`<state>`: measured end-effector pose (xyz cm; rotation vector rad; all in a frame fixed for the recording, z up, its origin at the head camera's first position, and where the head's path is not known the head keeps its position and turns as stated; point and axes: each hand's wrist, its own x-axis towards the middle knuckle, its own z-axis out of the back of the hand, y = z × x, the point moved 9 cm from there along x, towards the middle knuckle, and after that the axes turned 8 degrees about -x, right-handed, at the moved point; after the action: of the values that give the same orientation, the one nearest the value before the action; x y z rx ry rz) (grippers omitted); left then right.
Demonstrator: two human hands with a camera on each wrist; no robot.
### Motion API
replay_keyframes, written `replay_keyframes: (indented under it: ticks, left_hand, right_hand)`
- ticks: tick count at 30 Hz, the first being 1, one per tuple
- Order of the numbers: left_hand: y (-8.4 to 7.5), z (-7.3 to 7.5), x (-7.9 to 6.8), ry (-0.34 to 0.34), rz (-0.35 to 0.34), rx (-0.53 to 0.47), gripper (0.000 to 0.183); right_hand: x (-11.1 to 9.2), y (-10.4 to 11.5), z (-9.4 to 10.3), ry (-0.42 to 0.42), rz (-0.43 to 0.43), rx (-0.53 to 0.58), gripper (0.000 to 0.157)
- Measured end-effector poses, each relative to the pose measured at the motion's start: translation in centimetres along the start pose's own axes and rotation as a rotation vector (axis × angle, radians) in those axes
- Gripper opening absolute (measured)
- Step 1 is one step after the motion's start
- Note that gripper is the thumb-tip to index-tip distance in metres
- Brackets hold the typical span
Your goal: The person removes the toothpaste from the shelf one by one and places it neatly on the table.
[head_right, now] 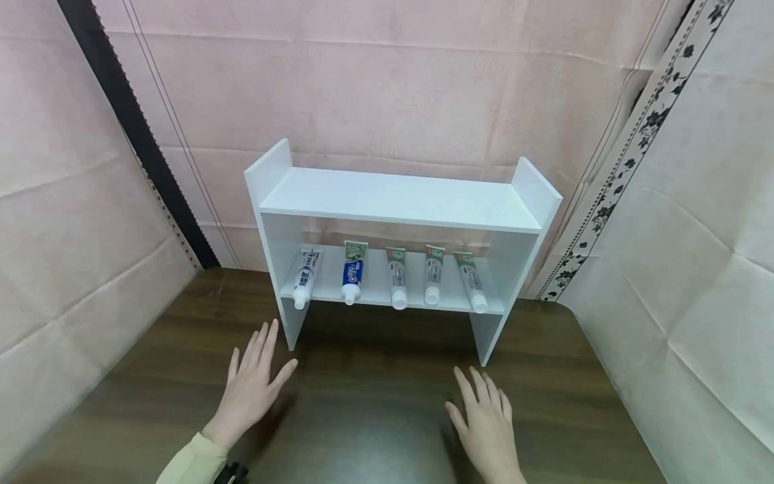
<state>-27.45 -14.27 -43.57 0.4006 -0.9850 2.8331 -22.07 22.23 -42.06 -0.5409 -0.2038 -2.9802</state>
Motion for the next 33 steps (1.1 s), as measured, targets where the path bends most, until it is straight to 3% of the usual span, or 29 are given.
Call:
replay_keyframes:
  ticks: [15, 22, 33]
  left_hand:
    - [0.6, 0.5, 3.4, -0.088, 0.03, -0.258, 0.09]
    - [1.1, 0.6, 5.0, -0.107, 0.046, -0.365, 0.091]
    - [0.9, 0.0, 7.6, -0.155, 0.009, -0.471, 0.097]
  right_hand:
    - [1.8, 5.2, 1.4, -0.118, 0.093, 0.097, 0.06]
    - [2.4, 7.1, 1.0, -0.077, 0.116, 0.131, 0.061]
    - [3.8, 10.6, 0.2, -0.026, 0.192, 0.199, 0.058]
